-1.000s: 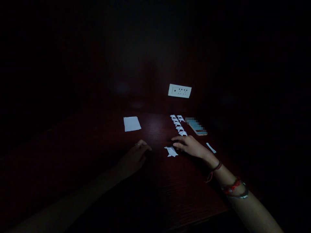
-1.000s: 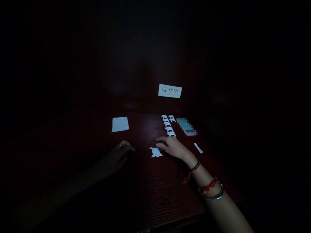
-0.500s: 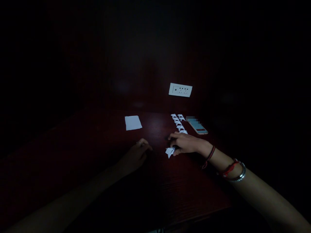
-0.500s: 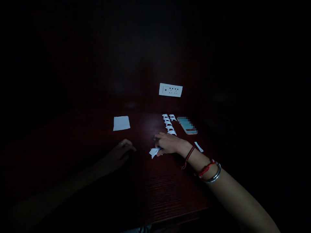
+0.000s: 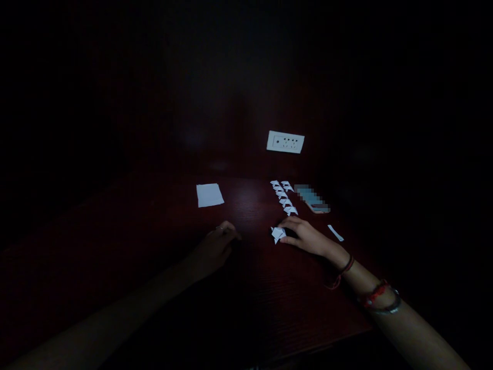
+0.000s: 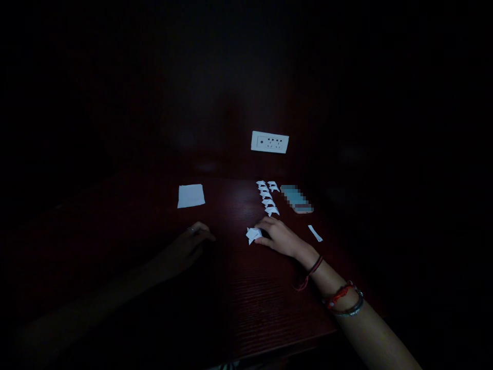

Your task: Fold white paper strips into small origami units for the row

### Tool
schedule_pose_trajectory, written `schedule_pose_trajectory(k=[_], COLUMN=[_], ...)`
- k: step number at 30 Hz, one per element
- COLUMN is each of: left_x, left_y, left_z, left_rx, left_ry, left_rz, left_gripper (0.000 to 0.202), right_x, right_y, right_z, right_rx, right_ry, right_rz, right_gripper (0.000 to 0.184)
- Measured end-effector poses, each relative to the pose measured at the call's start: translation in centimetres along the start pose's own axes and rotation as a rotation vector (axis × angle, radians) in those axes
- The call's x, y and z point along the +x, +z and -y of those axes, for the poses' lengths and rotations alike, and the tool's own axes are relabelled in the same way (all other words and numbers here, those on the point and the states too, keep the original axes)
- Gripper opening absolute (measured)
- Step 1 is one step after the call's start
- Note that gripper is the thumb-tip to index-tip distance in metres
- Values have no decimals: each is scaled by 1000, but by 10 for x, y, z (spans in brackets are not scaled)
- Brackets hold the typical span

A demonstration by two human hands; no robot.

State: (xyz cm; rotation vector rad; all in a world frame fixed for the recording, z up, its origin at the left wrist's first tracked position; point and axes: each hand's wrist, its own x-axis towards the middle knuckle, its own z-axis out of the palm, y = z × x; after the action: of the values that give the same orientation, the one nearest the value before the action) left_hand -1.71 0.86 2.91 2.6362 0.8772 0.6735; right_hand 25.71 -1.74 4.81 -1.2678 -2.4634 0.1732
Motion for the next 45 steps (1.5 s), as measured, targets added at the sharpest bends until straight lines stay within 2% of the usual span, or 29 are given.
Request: schedule_pose_trajectory(k=[4,10,14,17,20,22,24,26,29,34,39,45], left_x=[2,13,44,75,101,113,121,127,131,135,137,137], left_y=[0,4,13,23,30,33,35,36,38,43,43,40], left_z=[-2,3,20,34,46,53,59,64,71,80,84,82], left_rx=[31,110,229,262,281,286,286,285,286,302,302,297], left_ry=[19,55,55,13,-23,-36,-48,-56,-61,-67,-72,-69], left_rz=[15,28,15,-28,-59,-66,-74,-86,-100,-100,-99,-107], left_gripper=[36,34,28,25,25,25,25,25,25,24,24,24], right_x=[-5,-4,0,3,10,19,31,45,66,91,102,104], right_y=[-1,-6,-14,-30,-54,-68,-75,-74,-60,-36,-30,-30], right_z=[-10,-14,-16,-28,-54,-76,-97,-117,-140,-165,-176,-175], right_rx=[58,140,131,87,-40,-137,-231,-267,-314,-358,-364,-357], right_ry=[26,-14,-42,-17,84,228,341,373,420,510,528,483], right_rz=[-3,99,146,124,10,-40,-24,-19,0,38,80,78], right_gripper=[38,40,38,39,35,34,34,35,34,31,27,25])
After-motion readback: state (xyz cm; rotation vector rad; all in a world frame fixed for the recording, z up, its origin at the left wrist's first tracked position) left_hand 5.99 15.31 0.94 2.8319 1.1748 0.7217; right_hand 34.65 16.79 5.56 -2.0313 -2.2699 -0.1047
